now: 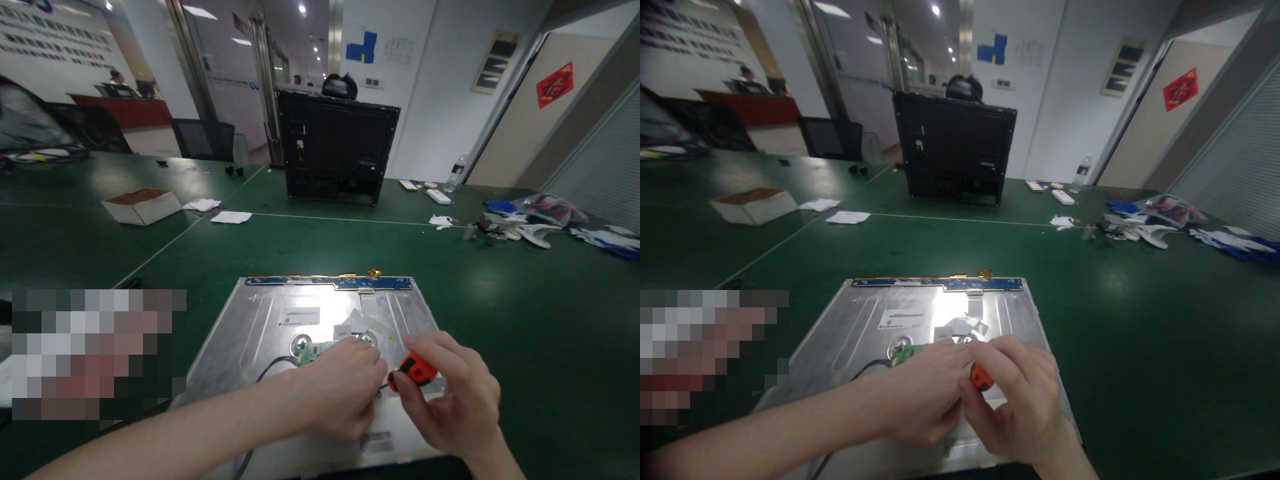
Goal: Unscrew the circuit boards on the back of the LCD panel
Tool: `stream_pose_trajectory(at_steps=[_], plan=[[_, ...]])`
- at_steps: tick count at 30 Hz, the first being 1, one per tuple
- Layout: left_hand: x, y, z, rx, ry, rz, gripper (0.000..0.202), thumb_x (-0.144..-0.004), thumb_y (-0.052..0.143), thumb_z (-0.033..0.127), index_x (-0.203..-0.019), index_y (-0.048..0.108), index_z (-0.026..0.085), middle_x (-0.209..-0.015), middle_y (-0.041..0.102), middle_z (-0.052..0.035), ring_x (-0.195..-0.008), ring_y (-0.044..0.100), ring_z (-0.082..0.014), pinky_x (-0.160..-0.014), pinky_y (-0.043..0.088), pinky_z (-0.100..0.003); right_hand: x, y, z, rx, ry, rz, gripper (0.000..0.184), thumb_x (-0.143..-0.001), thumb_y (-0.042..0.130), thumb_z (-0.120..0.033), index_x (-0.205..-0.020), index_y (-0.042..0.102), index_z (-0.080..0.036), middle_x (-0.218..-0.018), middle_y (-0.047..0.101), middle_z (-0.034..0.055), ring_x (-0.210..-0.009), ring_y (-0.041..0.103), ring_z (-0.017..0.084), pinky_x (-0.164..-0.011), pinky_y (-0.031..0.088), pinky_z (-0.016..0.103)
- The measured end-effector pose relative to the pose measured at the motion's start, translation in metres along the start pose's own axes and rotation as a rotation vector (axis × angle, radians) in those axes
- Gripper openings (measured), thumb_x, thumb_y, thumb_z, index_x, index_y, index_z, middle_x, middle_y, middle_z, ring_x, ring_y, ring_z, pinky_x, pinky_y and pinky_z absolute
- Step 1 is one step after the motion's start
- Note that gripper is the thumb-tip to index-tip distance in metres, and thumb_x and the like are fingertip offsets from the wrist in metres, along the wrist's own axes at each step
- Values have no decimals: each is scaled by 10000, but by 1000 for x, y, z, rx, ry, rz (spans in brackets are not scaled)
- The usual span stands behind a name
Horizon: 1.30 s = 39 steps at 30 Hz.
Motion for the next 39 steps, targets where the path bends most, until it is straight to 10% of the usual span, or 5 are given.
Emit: stream_pose_trajectory(at_steps=[24, 39], plan=[[-2, -3, 0, -95, 9, -52, 68, -725, 637, 205, -730, 598, 150, -744, 652, -88, -647, 602, -227, -588, 504, -337, 1, 1, 5, -36, 38, -84, 332, -871, 499, -192, -1185, 580, -122, -981, 747, 92, -905, 732, 192, -717, 595, 264], [0, -1, -3, 0, 38, 8, 138, -792, 615, 229, -902, 591, 151, -832, 662, -92, -774, 627, -240, -714, 525, -344, -4, 0, -1, -24, 25, -20, 293, -863, 590, -193, -1155, 559, -197, -760, 716, -4, -615, 675, 152, -490, 527, 238]])
Point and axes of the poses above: each hand's wrist, its own x-axis away from the middle knuckle, its own y-axis out of the palm, z = x × y, the point moved 7 cm from there along -x, towards the middle knuckle
